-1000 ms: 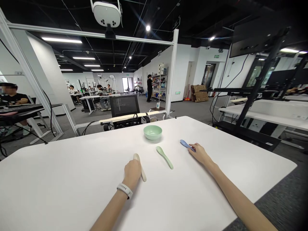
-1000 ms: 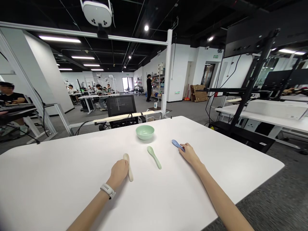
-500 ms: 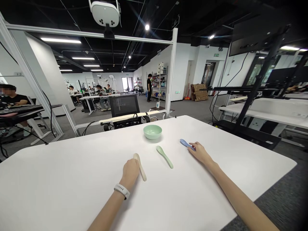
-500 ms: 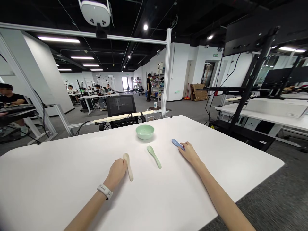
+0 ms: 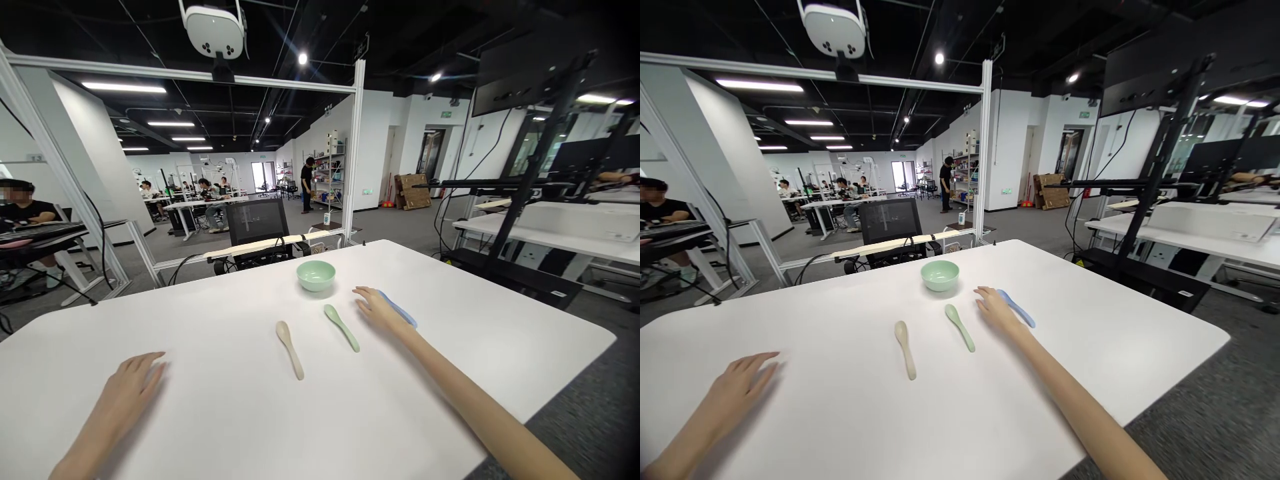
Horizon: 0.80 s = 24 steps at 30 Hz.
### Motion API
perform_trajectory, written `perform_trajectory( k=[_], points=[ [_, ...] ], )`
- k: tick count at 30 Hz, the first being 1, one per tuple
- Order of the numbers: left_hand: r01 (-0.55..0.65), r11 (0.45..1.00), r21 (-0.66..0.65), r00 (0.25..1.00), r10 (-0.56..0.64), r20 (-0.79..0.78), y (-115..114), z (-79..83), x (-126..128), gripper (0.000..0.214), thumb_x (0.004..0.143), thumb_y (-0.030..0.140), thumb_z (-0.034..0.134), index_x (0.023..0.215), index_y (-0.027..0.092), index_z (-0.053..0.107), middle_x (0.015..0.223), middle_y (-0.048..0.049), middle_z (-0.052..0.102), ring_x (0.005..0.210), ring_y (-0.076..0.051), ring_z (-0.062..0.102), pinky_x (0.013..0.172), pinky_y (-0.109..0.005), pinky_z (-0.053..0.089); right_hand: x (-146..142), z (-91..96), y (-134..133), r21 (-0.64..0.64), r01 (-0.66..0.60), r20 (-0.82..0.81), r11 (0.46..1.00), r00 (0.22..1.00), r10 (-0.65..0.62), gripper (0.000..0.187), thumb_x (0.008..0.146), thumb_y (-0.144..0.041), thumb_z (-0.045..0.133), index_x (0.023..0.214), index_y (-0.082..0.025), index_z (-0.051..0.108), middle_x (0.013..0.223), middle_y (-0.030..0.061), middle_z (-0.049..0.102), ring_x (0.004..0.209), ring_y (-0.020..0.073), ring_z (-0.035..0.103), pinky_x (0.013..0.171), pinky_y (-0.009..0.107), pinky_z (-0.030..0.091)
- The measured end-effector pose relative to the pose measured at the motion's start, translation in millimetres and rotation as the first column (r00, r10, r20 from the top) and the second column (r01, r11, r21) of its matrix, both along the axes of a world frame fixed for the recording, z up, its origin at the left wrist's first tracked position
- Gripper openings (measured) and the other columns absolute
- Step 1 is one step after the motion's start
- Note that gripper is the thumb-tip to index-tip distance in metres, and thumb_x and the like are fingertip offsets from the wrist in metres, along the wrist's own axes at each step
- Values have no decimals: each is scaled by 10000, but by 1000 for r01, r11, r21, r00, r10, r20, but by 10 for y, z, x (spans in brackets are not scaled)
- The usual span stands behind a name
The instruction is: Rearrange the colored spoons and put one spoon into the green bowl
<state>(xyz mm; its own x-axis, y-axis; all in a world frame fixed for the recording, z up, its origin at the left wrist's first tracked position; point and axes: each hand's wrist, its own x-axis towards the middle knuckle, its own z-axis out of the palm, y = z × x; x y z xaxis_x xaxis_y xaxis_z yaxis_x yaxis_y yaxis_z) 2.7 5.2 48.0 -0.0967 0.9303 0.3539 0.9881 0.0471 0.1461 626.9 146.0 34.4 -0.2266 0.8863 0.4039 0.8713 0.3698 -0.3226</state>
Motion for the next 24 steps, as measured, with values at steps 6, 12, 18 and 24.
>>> perform_trajectory(
  k=[6,12,18,24],
  points=[
    [-82,994,-69,995,85,50,-62,-608,-713,745,934,552,305,1464,116,595,1546,-189,615,1463,-384,535,1220,-536,434,-178,-175,7,-86,-28,-6,996,1000,27,515,1038,-303,399,1436,-90,647,1558,212,566,1472,324,512,1240,492,388],
    [-113,991,-76,987,121,106,-83,-675,-647,792,908,599,283,1462,140,611,1568,-154,601,1508,-364,492,1253,-543,401,-128,-307,-6,-86,-63,-51,994,997,58,514,1051,-357,402,1404,-118,690,1515,197,612,1458,330,530,1233,506,399],
    [-126,988,-93,988,133,77,-93,-634,-610,795,902,576,260,1428,111,632,1568,-145,593,1501,-356,503,1267,-531,369,-127,-314,2,-80,-59,-71,995,996,53,496,1045,-351,418,1369,-125,717,1495,196,630,1440,337,548,1218,516,416],
    [-118,992,-52,991,121,56,-104,-612,-581,736,900,545,306,1399,132,656,1518,-128,644,1474,-354,536,1247,-512,405,-136,-303,-5,-83,-54,-44,995,998,51,503,1049,-336,402,1371,-102,710,1490,206,632,1439,327,552,1223,506,415]
  ],
)
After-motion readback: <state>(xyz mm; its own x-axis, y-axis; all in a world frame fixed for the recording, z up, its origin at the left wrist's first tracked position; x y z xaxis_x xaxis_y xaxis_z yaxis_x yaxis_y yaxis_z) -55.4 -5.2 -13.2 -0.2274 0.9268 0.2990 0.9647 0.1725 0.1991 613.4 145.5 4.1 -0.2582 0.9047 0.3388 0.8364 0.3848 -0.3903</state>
